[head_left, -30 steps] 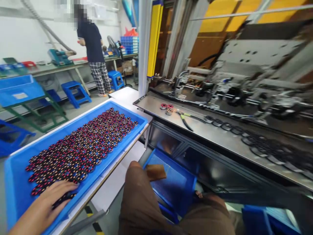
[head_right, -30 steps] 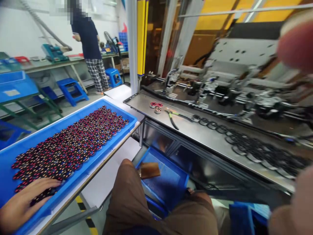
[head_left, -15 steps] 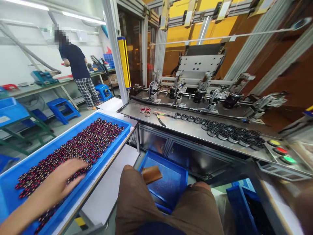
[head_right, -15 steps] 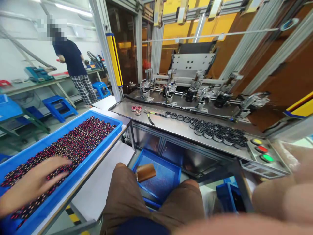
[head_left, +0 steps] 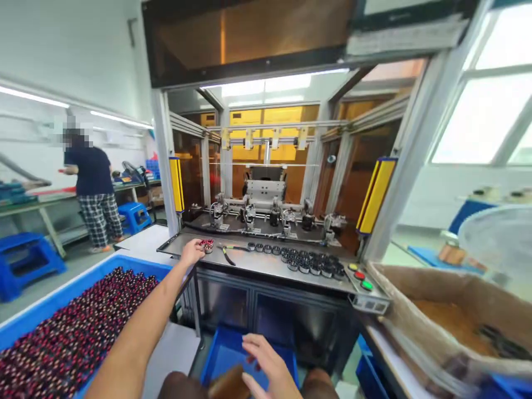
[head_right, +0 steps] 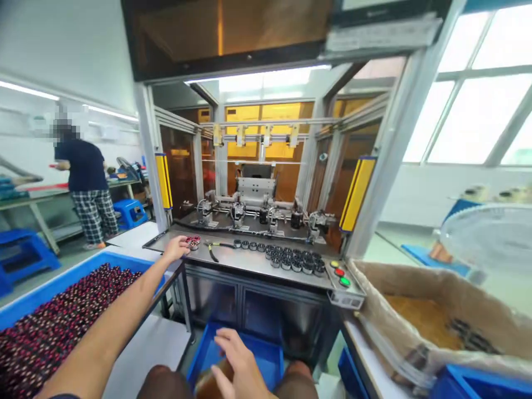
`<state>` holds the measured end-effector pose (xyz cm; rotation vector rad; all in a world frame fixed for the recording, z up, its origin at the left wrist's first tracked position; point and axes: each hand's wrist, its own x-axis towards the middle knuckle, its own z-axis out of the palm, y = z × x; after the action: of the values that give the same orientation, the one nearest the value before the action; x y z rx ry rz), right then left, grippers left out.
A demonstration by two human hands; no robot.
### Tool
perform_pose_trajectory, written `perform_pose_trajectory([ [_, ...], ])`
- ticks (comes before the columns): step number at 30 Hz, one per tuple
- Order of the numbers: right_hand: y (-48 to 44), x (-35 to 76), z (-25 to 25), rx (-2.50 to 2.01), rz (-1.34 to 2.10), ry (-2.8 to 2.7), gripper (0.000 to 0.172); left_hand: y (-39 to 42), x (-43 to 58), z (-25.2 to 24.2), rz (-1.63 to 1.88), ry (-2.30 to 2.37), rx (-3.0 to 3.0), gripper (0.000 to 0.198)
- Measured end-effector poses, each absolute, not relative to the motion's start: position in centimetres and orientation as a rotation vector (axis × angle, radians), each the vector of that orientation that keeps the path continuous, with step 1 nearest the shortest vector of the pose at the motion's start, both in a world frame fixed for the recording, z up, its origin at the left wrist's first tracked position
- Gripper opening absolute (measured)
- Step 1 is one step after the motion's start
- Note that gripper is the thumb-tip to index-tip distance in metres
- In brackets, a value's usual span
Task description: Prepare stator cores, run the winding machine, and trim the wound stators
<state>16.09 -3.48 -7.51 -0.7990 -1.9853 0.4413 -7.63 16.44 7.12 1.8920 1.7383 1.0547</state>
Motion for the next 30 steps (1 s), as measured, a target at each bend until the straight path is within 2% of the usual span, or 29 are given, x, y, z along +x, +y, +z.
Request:
perform_pose_trajectory([
  [3, -5.9, 16.2, -12.9, -0.96, 0.632, -1.945, 0.043, 17.9, -8.0, 5.6, 1.005, 1.733, 1.878, 0.036],
  [6, -7.9, 16.1, -13.8, -1.057, 0.778, -1.891, 0.04, 19.5, -8.3, 3.9, 0.986, 1.752, 1.809, 0.036],
  [14, -6.9, 15.0, -12.5, -0.971, 0.835, -1.93, 0.027, 21.2, -8.4, 0.7, 1.19, 1.773, 1.712, 0.036],
  [19, -5.9, 15.5, -11.6, -0.956, 0.846, -1.929, 0.024, 20.0, -9.3, 0.0, 1.363, 1.734, 1.708, 0.058],
  [21, -5.2, 15.8, -10.8, -0.951, 0.832, -1.928, 0.023, 19.4, -9.6, 0.1, 1.421, 1.701, 1.71, 0.061],
  [27, -2.4, 17.5, -6.5, -0.939, 0.776, -1.936, 0.019, 15.6, -8.7, 1.0, 1.562, 1.565, 1.718, 0.062],
  [30, -2.1, 18.2, -3.3, -0.936, 0.782, -1.896, 0.02, 10.9, -6.5, 0.8, 1.648, 1.283, 1.85, 0.065],
])
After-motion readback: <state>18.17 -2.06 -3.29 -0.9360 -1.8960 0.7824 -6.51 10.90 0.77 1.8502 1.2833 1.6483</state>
